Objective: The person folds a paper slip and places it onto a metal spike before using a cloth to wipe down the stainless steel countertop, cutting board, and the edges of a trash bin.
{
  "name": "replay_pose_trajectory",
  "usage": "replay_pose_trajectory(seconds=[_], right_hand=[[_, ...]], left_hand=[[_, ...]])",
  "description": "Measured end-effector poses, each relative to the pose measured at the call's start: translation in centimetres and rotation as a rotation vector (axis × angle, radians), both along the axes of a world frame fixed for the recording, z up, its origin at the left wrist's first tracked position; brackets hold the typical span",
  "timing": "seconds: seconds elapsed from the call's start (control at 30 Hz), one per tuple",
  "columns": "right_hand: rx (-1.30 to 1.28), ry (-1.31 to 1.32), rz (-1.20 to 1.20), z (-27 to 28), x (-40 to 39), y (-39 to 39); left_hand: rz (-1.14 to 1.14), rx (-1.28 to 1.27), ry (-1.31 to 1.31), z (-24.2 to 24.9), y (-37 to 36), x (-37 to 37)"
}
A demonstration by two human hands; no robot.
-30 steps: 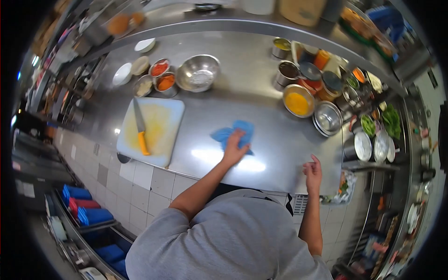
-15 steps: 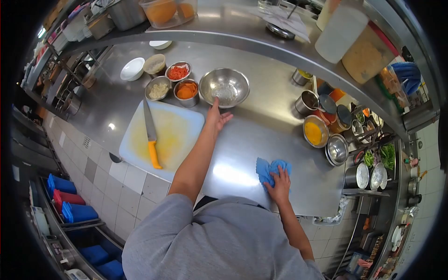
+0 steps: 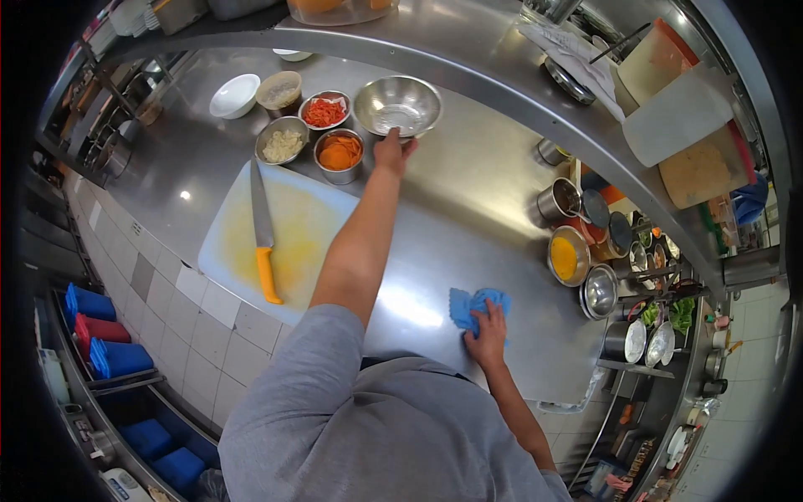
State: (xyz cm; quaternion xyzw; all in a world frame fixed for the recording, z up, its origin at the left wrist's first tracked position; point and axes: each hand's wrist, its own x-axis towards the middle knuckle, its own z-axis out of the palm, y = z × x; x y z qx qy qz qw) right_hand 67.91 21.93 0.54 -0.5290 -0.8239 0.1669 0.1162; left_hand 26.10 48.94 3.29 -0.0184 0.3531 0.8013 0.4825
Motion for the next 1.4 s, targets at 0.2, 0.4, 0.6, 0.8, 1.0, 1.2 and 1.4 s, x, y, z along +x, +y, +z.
replay_pose_trajectory(seconds=[0.2, 0.4, 0.6, 0.8, 1.0, 1.2, 1.4], right_hand=[[-0.179, 0.185, 0.438, 1.7, -4.8, 0.3], [-0.157, 0.037, 0.745, 1.1, -11.4, 4.3], [0.033, 0.027, 0.886, -1.3, -20.7, 16.2], [0.172, -0.076, 0.703, -1.4, -28.0, 27.9], [0.221, -0.201, 0.168, -2.3, -23.4, 37.8], [0.341, -0.192, 0.269, -4.4, -22.1, 30.5], [-0.008, 0.092, 1.173, 0.5, -12.6, 15.6]], left_hand=[[-0.053, -0.028, 0.175, -3.5, 0.3, -2.7], [0.120, -0.195, 0.611, -2.2, -12.1, 3.9], [0.030, -0.425, 1.493, -6.3, -29.1, 11.9], [-0.111, -0.510, 1.686, -4.4, -28.9, 12.9], [-0.257, -0.677, 1.837, -3.9, -28.1, 13.6], [-0.319, -0.704, 1.866, -4.0, -28.1, 13.7], [-0.341, -0.738, 1.863, -4.5, -28.2, 13.6]])
